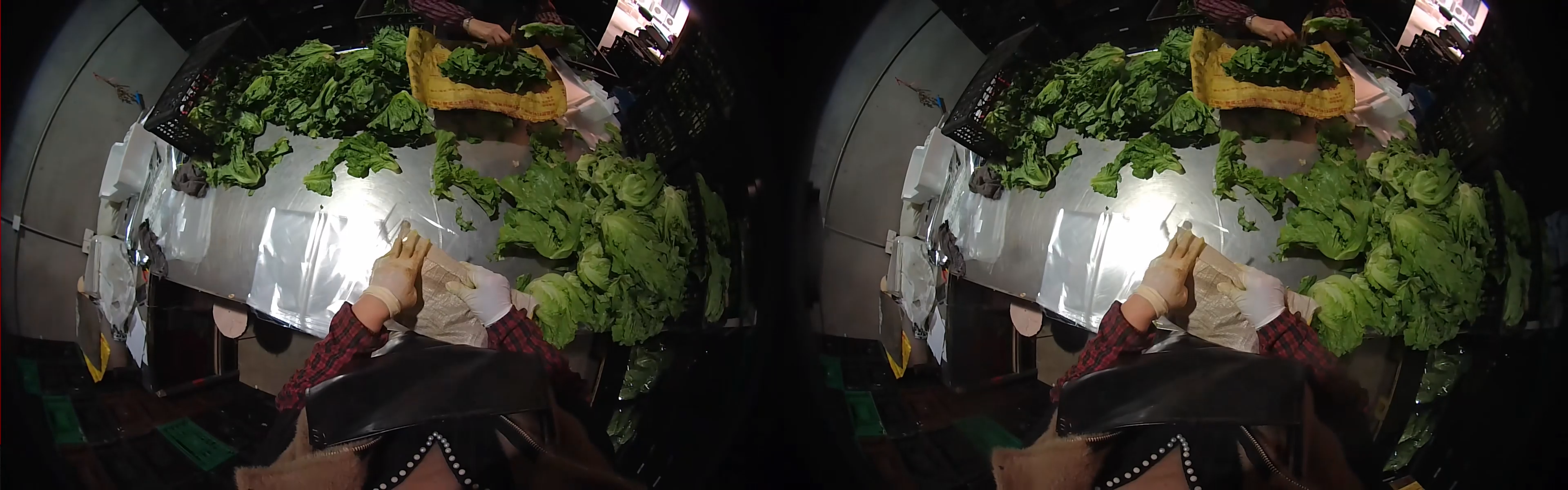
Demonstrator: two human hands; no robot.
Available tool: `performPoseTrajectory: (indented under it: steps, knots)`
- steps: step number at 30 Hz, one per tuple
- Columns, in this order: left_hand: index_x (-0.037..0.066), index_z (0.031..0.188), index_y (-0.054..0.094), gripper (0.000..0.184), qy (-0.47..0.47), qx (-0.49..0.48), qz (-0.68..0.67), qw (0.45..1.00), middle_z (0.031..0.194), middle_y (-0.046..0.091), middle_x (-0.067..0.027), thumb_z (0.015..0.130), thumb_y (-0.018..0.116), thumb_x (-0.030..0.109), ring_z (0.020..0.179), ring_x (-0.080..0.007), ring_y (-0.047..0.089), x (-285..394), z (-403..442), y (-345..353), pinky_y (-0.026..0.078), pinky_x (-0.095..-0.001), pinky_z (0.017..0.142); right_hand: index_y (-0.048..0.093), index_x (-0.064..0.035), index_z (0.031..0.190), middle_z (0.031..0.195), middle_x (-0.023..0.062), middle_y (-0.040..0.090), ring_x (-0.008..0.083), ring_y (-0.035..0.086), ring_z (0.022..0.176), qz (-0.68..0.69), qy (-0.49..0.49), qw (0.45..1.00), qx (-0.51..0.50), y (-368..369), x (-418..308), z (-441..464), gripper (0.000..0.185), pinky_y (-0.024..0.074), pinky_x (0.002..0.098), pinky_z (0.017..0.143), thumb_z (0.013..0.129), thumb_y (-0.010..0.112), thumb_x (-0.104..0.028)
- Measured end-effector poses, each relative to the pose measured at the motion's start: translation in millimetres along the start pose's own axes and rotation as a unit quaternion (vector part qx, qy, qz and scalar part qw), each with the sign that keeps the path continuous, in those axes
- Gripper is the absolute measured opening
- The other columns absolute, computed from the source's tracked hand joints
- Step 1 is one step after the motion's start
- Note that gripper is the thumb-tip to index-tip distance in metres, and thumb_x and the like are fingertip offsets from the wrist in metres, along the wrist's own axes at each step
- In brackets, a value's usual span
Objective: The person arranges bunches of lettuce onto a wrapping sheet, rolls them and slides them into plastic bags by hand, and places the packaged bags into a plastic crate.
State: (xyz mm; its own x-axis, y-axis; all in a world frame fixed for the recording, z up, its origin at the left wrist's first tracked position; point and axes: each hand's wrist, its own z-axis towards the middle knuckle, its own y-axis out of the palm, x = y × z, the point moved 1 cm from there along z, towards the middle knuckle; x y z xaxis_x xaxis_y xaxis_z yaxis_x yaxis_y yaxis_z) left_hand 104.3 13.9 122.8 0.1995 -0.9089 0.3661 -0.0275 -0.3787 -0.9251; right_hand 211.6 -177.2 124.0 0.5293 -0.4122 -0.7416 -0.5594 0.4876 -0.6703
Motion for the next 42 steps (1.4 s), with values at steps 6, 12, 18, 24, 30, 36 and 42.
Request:
performPoseTrajectory:
  steps: [6, 12, 18, 24, 30, 36, 42]
  knots:
    - [0.003, 0.152, 0.029, 0.091, 0.043, 0.021, -0.027, 0.998, 0.157, 0.027, -0.0244, 0.067, 0.059, -0.005, 0.142, -0.0466, 0.030, 12.9, -24.6, 5.0, 0.044, -0.0430, 0.107, 0.071, -0.0015, 0.090, 0.098, 0.0151, 0.073, 0.0287, 0.068, 0.080, 0.082, 0.132, 0.986, 0.064, 7.1, 24.7, -8.6, 0.031, 0.0529, 0.0359, 0.070, 0.078, 0.081, -0.028]
    - [0.003, 0.152, 0.029, 0.090, 0.144, -0.005, -0.107, 0.984, 0.157, 0.028, -0.0238, 0.068, 0.060, -0.004, 0.140, -0.0462, 0.034, 55.6, -4.9, -0.9, 0.046, -0.0441, 0.104, 0.073, 0.0032, 0.091, 0.075, 0.0086, 0.069, 0.0130, 0.061, 0.067, 0.057, 0.044, 0.991, 0.115, 15.7, 29.5, -8.9, 0.028, 0.0501, 0.0307, 0.062, 0.077, 0.083, -0.019]
    - [0.006, 0.151, 0.033, 0.083, 0.100, -0.061, -0.259, 0.959, 0.157, 0.029, -0.0222, 0.073, 0.058, -0.004, 0.139, -0.0440, 0.037, 51.8, 5.8, 6.6, 0.046, -0.0439, 0.106, 0.071, 0.0017, 0.091, 0.079, 0.0087, 0.071, 0.0131, 0.064, 0.071, 0.143, 0.229, 0.959, 0.088, 11.3, 37.6, -16.9, 0.028, 0.0512, 0.0314, 0.066, 0.080, 0.079, -0.023]
    - [0.005, 0.145, 0.040, 0.068, 0.216, 0.071, -0.331, 0.916, 0.135, 0.054, -0.0189, 0.082, 0.067, 0.006, 0.121, -0.0348, 0.055, 65.5, -16.4, -21.8, 0.051, -0.0417, 0.095, 0.072, 0.0022, 0.082, 0.066, 0.0042, 0.065, 0.0103, 0.056, 0.062, 0.237, 0.069, 0.957, 0.156, 13.4, 61.3, -13.6, 0.030, 0.0491, 0.0293, 0.061, 0.081, 0.081, -0.026]
    - [0.004, 0.107, 0.058, 0.026, -0.358, 0.264, -0.527, 0.724, 0.110, 0.064, -0.0077, 0.089, 0.072, 0.017, 0.102, -0.0107, 0.059, -35.6, -56.2, 80.3, 0.048, -0.0257, 0.083, 0.066, 0.0016, 0.063, 0.053, 0.0042, 0.057, 0.0122, 0.047, 0.051, 0.169, 0.284, 0.939, 0.093, 22.1, 71.6, 23.2, 0.043, 0.0433, 0.0348, 0.052, 0.077, 0.083, -0.035]
    - [0.006, 0.133, 0.053, 0.058, -0.238, 0.082, -0.758, 0.601, 0.121, 0.061, -0.0094, 0.088, 0.075, 0.036, 0.110, -0.0180, 0.057, -44.5, -49.0, 127.6, 0.048, -0.0370, 0.096, 0.070, 0.0015, 0.082, 0.064, 0.0041, 0.064, 0.0138, 0.053, 0.056, 0.209, 0.229, 0.947, 0.082, 94.8, 71.9, 87.6, 0.032, 0.0451, 0.0356, 0.055, 0.076, 0.085, -0.027]
    - [0.003, 0.143, 0.045, 0.073, -0.255, 0.048, -0.820, 0.511, 0.139, 0.054, -0.0132, 0.086, 0.078, 0.034, 0.121, -0.0214, 0.055, -60.0, -73.2, 99.2, 0.047, -0.0362, 0.100, 0.067, 0.0030, 0.102, 0.072, 0.0023, 0.064, 0.0141, 0.056, 0.058, 0.464, 0.221, 0.845, 0.149, 107.9, 94.1, 81.3, 0.034, 0.0448, 0.0299, 0.054, 0.076, 0.085, -0.012]
